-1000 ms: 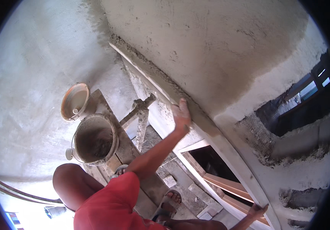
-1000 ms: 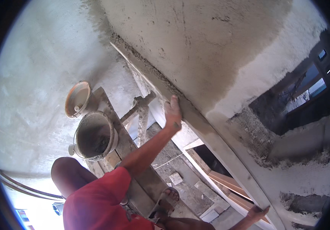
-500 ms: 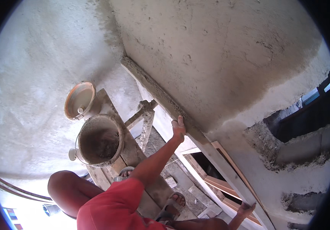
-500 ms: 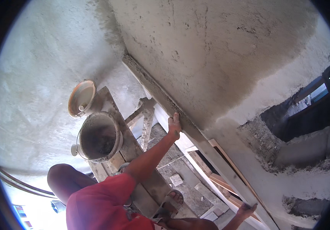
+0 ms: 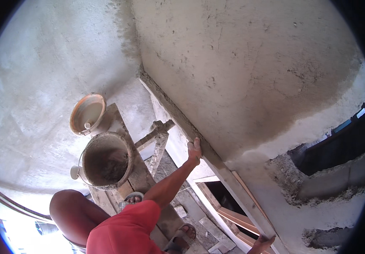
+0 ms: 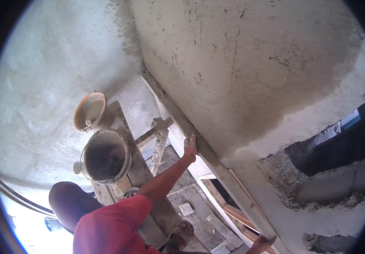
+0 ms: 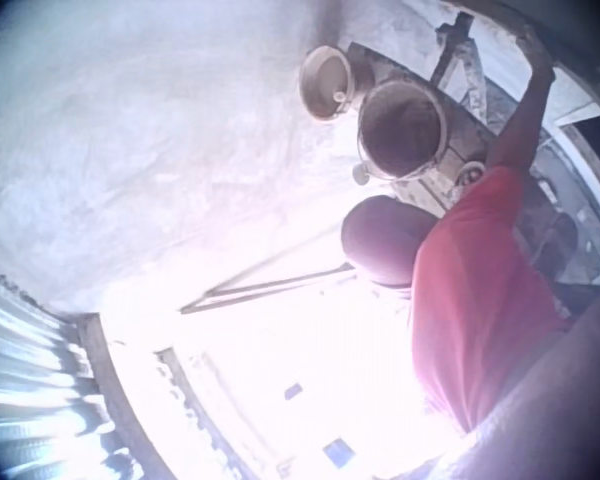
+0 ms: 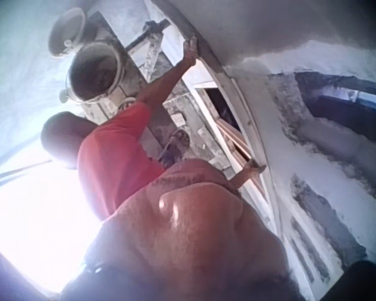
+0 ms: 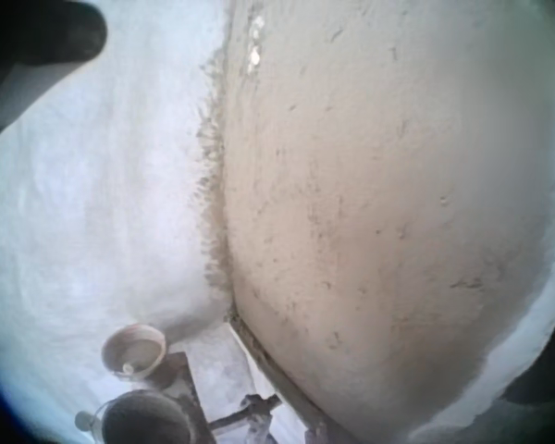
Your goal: The person applies plaster to a wall using a trowel and then smooths it with a long straight edge while standing on scaffolding.
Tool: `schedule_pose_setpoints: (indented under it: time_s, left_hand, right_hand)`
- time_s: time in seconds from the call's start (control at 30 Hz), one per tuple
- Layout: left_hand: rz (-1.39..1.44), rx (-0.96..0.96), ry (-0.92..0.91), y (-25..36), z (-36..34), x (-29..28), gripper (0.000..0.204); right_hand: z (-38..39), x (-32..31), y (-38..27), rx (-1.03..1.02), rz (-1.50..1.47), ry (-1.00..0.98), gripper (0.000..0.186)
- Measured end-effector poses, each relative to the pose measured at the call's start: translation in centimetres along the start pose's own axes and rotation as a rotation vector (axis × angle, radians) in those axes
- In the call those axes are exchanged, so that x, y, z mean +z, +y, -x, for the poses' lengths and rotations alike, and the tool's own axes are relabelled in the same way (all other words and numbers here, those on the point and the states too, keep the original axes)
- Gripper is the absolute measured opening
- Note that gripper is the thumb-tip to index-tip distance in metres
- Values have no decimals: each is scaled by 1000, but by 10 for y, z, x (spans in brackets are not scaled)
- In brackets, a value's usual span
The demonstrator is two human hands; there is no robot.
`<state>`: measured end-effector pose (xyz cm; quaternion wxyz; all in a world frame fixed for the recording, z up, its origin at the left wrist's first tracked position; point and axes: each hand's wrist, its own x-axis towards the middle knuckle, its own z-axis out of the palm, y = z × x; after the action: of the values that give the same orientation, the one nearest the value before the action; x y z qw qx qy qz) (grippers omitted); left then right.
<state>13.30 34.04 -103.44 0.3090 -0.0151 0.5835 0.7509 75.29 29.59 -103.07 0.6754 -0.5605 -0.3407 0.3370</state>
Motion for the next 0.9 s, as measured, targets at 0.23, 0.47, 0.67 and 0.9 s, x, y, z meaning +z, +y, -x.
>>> schedule_pose_setpoints:
  time_s: [0.23, 0.47, 0.67, 0.9]
  left_hand:
    - [-17, 161, 40, 62, 26, 10, 48]
    - [78, 295, -46, 168, 81, 53, 40]
    - [-18, 352, -17, 192, 105, 72, 37]
    - [9, 370, -138, 195, 131, 79, 39]
  right_hand:
    - [47, 79, -123, 398, -253, 147, 44]
    - [57, 116, -203, 337, -307, 277, 37]
    - [26, 74, -213, 344, -285, 228, 39]
    - [-14, 19, -196, 345, -135, 171, 41]
